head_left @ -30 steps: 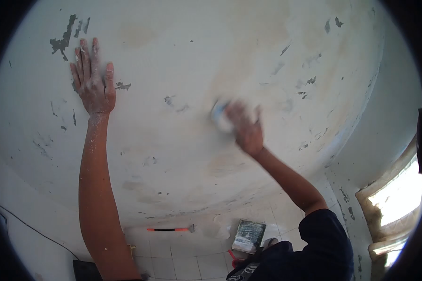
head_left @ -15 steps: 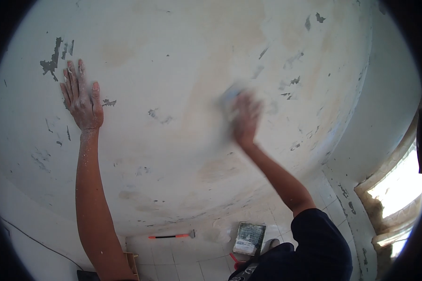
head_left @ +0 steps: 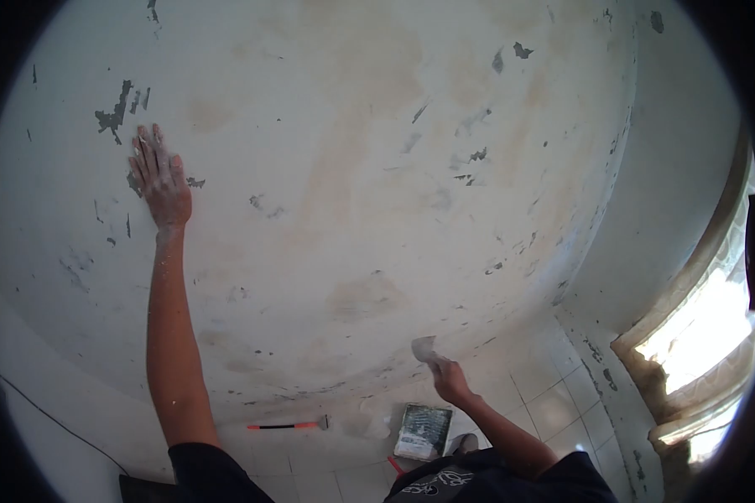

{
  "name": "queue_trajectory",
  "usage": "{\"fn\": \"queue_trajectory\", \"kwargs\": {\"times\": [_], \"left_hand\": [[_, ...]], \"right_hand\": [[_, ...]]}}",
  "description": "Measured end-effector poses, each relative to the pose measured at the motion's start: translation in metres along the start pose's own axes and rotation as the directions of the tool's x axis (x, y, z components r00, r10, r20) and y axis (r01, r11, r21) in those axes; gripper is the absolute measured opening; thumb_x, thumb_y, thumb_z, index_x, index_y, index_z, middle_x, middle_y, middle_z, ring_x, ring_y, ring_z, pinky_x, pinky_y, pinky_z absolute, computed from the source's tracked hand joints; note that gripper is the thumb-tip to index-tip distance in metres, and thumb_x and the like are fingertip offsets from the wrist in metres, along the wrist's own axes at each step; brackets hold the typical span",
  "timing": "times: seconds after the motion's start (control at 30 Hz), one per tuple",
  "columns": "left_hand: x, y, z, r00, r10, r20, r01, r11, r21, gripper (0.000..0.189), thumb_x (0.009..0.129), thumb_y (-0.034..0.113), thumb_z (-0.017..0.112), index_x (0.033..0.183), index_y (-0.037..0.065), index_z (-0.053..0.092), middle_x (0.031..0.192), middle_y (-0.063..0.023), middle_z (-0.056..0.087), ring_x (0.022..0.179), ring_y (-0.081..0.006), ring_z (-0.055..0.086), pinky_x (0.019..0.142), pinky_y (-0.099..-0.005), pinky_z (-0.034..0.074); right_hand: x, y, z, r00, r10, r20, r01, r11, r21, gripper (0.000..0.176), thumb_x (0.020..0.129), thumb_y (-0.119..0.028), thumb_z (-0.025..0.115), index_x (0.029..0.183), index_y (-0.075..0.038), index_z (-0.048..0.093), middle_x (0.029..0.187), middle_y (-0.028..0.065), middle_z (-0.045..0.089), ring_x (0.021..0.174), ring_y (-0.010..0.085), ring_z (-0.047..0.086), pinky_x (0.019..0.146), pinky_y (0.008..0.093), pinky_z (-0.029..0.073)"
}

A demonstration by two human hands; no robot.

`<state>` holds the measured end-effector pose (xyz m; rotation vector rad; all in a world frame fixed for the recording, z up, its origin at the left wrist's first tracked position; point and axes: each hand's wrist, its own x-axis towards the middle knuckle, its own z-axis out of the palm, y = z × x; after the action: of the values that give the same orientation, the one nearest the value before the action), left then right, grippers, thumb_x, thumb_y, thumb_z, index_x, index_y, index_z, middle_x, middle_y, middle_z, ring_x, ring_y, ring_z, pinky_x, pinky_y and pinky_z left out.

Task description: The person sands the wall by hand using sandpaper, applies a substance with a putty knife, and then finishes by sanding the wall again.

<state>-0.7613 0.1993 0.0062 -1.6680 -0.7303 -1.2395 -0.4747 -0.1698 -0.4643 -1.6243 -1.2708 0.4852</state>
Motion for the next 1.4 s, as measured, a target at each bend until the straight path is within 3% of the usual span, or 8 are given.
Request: {"fn": "queue_trajectory", "kwargs": {"times": [0.33,0.47,0.53,0.6,0.67,0.73,1.03,1.4], "left_hand": [[-0.098,0.216,0.019,0.985,-0.036,0.168,0.088,0.945,-0.315,0.075,0.104,0.037,0.050,0.162,-0.003,0.027,0.170,-0.0222,0.026,0.160,-0.0373,0.019,0.130,-0.0533,0.011],[-0.096,0.280,0.030,0.978,0.063,0.200,0.018,0.925,-0.379,0.073,0.105,0.036,0.049,0.161,-0.005,0.029,0.168,-0.0230,0.031,0.158,-0.0380,0.024,0.129,-0.0534,0.014],[-0.081,0.297,0.034,0.973,0.067,0.222,0.025,0.920,-0.390,0.073,0.104,0.036,0.049,0.161,-0.005,0.029,0.167,-0.0227,0.032,0.157,-0.0377,0.025,0.129,-0.0530,0.015],[-0.061,0.301,0.030,0.980,0.103,0.170,-0.031,0.924,-0.382,0.075,0.104,0.041,0.050,0.162,-0.002,0.028,0.168,-0.0189,0.031,0.156,-0.0321,0.028,0.130,-0.0499,0.019],[-0.057,0.301,0.029,0.976,0.097,0.195,-0.026,0.941,-0.337,0.075,0.105,0.041,0.050,0.162,-0.001,0.028,0.168,-0.0173,0.032,0.156,-0.0308,0.029,0.130,-0.0489,0.019],[-0.071,0.298,0.029,0.973,0.086,0.213,-0.016,0.950,-0.312,0.071,0.105,0.042,0.048,0.163,0.004,0.031,0.168,-0.0147,0.034,0.156,-0.0283,0.030,0.130,-0.0494,0.019],[-0.238,0.199,0.019,0.959,-0.048,0.280,0.103,0.977,-0.185,0.060,0.103,0.034,0.054,0.158,0.012,0.045,0.164,-0.0195,0.038,0.153,-0.0374,0.034,0.125,-0.0586,0.024],[-0.203,0.206,0.009,0.939,-0.239,0.246,0.299,0.923,-0.243,0.073,0.106,0.039,0.045,0.158,-0.010,0.030,0.165,-0.0301,0.029,0.155,-0.0469,0.023,0.128,-0.0577,0.014]], "right_hand": [[-0.116,0.032,-0.111,0.948,0.144,-0.285,-0.176,0.980,-0.091,0.029,0.102,-0.017,0.060,0.088,0.008,0.063,0.074,0.0269,0.060,0.064,0.0385,0.057,0.063,0.0468,0.043],[-0.153,0.048,-0.127,0.915,0.235,-0.327,-0.282,0.954,-0.105,0.031,0.103,-0.017,0.059,0.084,0.008,0.062,0.065,0.0202,0.055,0.060,0.0226,0.051,0.059,0.0435,0.040],[-0.167,0.061,-0.131,0.910,0.249,-0.331,-0.297,0.949,-0.103,0.031,0.103,-0.016,0.058,0.084,0.009,0.063,0.066,0.0239,0.056,0.059,0.0292,0.052,0.058,0.0453,0.040],[-0.177,0.066,-0.136,0.911,0.270,-0.313,-0.314,0.944,-0.099,0.032,0.103,-0.015,0.057,0.084,0.009,0.063,0.067,0.0275,0.058,0.058,0.0358,0.054,0.058,0.0471,0.040],[-0.182,0.069,-0.141,0.895,0.327,-0.302,-0.365,0.928,-0.076,0.036,0.105,-0.018,0.056,0.083,0.010,0.062,0.067,0.0169,0.062,0.065,0.0173,0.057,0.062,0.0402,0.046],[-0.183,0.062,-0.144,0.906,0.323,-0.273,-0.355,0.932,-0.075,0.037,0.106,-0.018,0.056,0.083,0.010,0.062,0.068,0.0170,0.063,0.066,0.0175,0.058,0.062,0.0396,0.048],[-0.184,0.063,-0.158,0.927,0.294,-0.233,-0.317,0.946,-0.070,0.038,0.106,-0.018,0.057,0.082,0.011,0.062,0.069,0.0190,0.065,0.068,0.0196,0.064,0.063,0.0388,0.050],[-0.181,0.038,-0.156,0.925,0.264,-0.272,-0.287,0.957,-0.047,0.035,0.103,-0.022,0.058,0.092,0.010,0.070,0.079,0.0223,0.073,0.072,0.0264,0.071,0.069,0.0392,0.053]]}}
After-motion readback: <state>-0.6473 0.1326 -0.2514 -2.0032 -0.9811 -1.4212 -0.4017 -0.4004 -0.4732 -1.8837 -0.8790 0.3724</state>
